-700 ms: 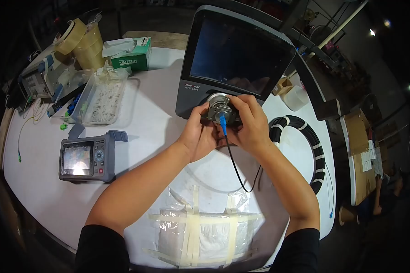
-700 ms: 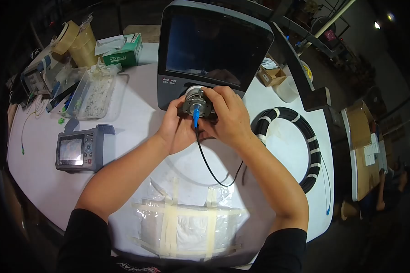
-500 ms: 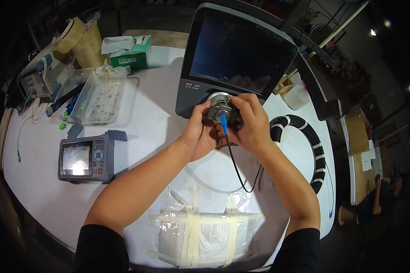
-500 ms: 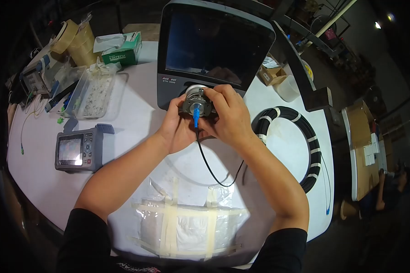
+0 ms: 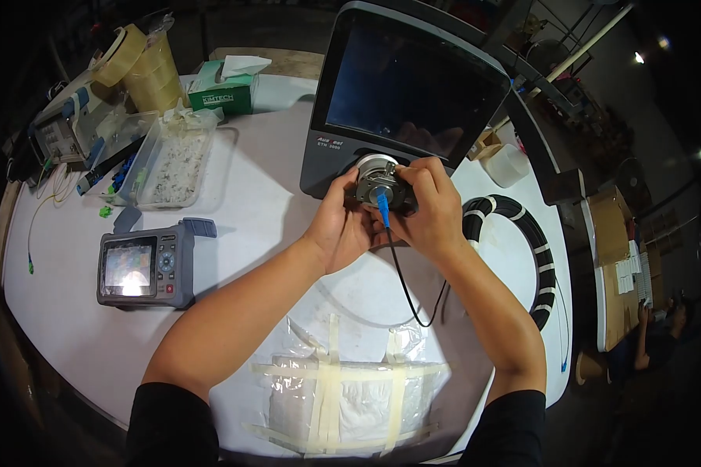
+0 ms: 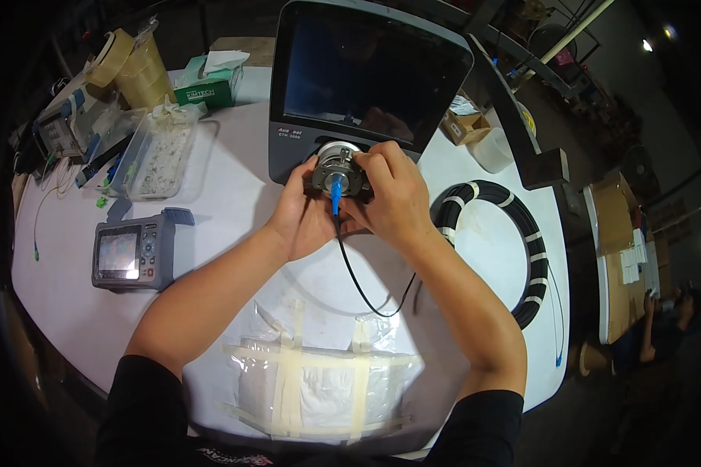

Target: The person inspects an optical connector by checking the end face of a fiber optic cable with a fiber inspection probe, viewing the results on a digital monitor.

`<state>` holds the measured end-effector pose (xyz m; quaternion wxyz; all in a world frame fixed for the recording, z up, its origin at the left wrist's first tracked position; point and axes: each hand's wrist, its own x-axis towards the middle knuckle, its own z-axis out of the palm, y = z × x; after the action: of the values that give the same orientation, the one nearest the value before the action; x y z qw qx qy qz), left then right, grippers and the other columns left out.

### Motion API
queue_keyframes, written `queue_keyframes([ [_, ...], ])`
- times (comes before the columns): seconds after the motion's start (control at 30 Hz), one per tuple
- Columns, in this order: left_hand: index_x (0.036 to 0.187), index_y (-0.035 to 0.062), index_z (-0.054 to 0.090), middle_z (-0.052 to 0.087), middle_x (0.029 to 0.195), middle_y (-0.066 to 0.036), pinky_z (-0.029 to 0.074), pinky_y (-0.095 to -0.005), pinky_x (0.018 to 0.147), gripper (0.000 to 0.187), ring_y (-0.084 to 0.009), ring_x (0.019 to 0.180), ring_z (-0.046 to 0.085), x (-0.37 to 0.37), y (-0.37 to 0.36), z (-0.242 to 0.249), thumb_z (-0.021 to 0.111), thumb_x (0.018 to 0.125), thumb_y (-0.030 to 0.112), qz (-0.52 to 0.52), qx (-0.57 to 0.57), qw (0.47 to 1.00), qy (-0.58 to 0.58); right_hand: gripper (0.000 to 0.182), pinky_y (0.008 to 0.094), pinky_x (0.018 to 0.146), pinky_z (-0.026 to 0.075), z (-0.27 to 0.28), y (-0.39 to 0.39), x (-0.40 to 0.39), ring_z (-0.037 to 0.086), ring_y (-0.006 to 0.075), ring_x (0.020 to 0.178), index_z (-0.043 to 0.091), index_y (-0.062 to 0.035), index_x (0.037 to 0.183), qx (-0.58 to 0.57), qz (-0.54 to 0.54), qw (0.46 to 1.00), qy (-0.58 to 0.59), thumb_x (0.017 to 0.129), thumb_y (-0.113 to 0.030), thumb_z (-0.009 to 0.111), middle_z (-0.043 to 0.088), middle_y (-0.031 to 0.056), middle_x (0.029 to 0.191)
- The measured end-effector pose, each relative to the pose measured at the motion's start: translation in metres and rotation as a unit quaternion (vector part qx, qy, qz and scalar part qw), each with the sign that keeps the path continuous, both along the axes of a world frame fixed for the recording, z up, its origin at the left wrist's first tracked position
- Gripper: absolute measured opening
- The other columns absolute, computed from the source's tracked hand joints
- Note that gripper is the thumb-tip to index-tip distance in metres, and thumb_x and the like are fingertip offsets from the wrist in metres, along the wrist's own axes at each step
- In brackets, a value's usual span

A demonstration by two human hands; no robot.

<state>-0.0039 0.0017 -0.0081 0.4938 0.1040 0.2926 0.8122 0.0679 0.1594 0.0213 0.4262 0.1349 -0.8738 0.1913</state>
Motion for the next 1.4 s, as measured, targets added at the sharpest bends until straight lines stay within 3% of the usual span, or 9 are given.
queue_keyframes([
  [0.1, 0.135, 0.0113, 0.052, 0.062, 0.124, -0.012, 0.051, -0.0508, 0.099, 0.058, -0.0267, 0.111, 0.063, 0.000, 0.000, -0.001, 0.027, 0.106, 0.055, -0.024, 0.025, 0.999, 0.001, 0.060, 0.0382, 0.067, 0.052, -0.001, 0.000, -0.001, 0.063, 0.0297, 0.083, 0.066, -0.0009, 0.101, 0.010, -0.008, 1.000, 0.011, 0.046, -0.008, 0.089, 0.058, 0.0099, 0.096],
  [0.17, 0.124, 0.0115, 0.059, 0.066, 0.108, -0.009, 0.051, -0.0478, 0.096, 0.056, -0.0229, 0.099, 0.063, 0.004, 0.001, 0.007, 0.037, 0.101, 0.058, 0.004, 0.001, 1.000, -0.011, 0.058, 0.0377, 0.066, 0.051, -0.001, 0.001, -0.001, 0.063, 0.0287, 0.080, 0.066, -0.0015, 0.098, 0.014, -0.016, 1.000, 0.017, 0.045, -0.009, 0.090, 0.058, 0.0091, 0.093],
  [0.6, 0.122, 0.0092, 0.059, 0.065, 0.112, -0.011, 0.050, -0.0477, 0.098, 0.054, -0.0243, 0.105, 0.062, 0.004, 0.000, 0.007, 0.040, 0.099, 0.054, -0.007, 0.014, 1.000, -0.009, 0.056, 0.0368, 0.064, 0.049, -0.005, 0.006, -0.005, 0.062, 0.0280, 0.076, 0.064, -0.0041, 0.094, 0.028, -0.016, 0.999, 0.042, 0.045, -0.012, 0.090, 0.058, 0.0080, 0.087],
  [0.97, 0.116, 0.0116, 0.060, 0.061, 0.100, -0.006, 0.051, -0.0394, 0.091, 0.057, -0.0180, 0.093, 0.059, 0.007, 0.003, 0.005, 0.047, 0.098, 0.064, 0.043, -0.044, 0.998, -0.003, 0.054, 0.0367, 0.062, 0.049, -0.004, 0.008, -0.004, 0.062, 0.0278, 0.074, 0.062, -0.0036, 0.091, 0.045, -0.009, 0.998, 0.047, 0.048, -0.019, 0.092, 0.058, 0.0085, 0.085],
  [1.07, 0.128, 0.0083, 0.056, 0.065, 0.111, -0.009, 0.053, -0.0428, 0.095, 0.059, -0.0212, 0.101, 0.065, 0.002, 0.002, -0.003, 0.041, 0.102, 0.060, 0.031, -0.037, 0.999, -0.005, 0.053, 0.0364, 0.061, 0.049, -0.006, 0.010, -0.005, 0.061, 0.0274, 0.071, 0.062, -0.0037, 0.090, 0.055, -0.009, 0.997, 0.055, 0.051, -0.024, 0.093, 0.057, 0.0087, 0.082],
  [1.27, 0.129, 0.0083, 0.055, 0.065, 0.109, -0.010, 0.053, -0.0437, 0.096, 0.068, -0.0218, 0.099, 0.066, 0.001, 0.001, -0.009, 0.042, 0.100, 0.068, 0.023, -0.018, 0.999, 0.037, 0.052, 0.0358, 0.060, 0.048, -0.004, 0.013, -0.003, 0.060, 0.0269, 0.069, 0.062, -0.0043, 0.087, 0.087, -0.011, 0.994, 0.064, 0.053, -0.029, 0.093, 0.057, 0.0078, 0.080],
  [1.4, 0.129, 0.0082, 0.056, 0.067, 0.110, -0.011, 0.053, -0.0445, 0.095, 0.064, -0.0231, 0.099, 0.067, 0.004, 0.001, 0.002, 0.039, 0.102, 0.063, 0.024, -0.025, 0.999, 0.003, 0.051, 0.0357, 0.059, 0.048, -0.005, 0.014, -0.003, 0.060, 0.0269, 0.068, 0.062, -0.0045, 0.087, 0.091, -0.018, 0.994, 0.058, 0.054, -0.029, 0.093, 0.057, 0.0076, 0.080],
])
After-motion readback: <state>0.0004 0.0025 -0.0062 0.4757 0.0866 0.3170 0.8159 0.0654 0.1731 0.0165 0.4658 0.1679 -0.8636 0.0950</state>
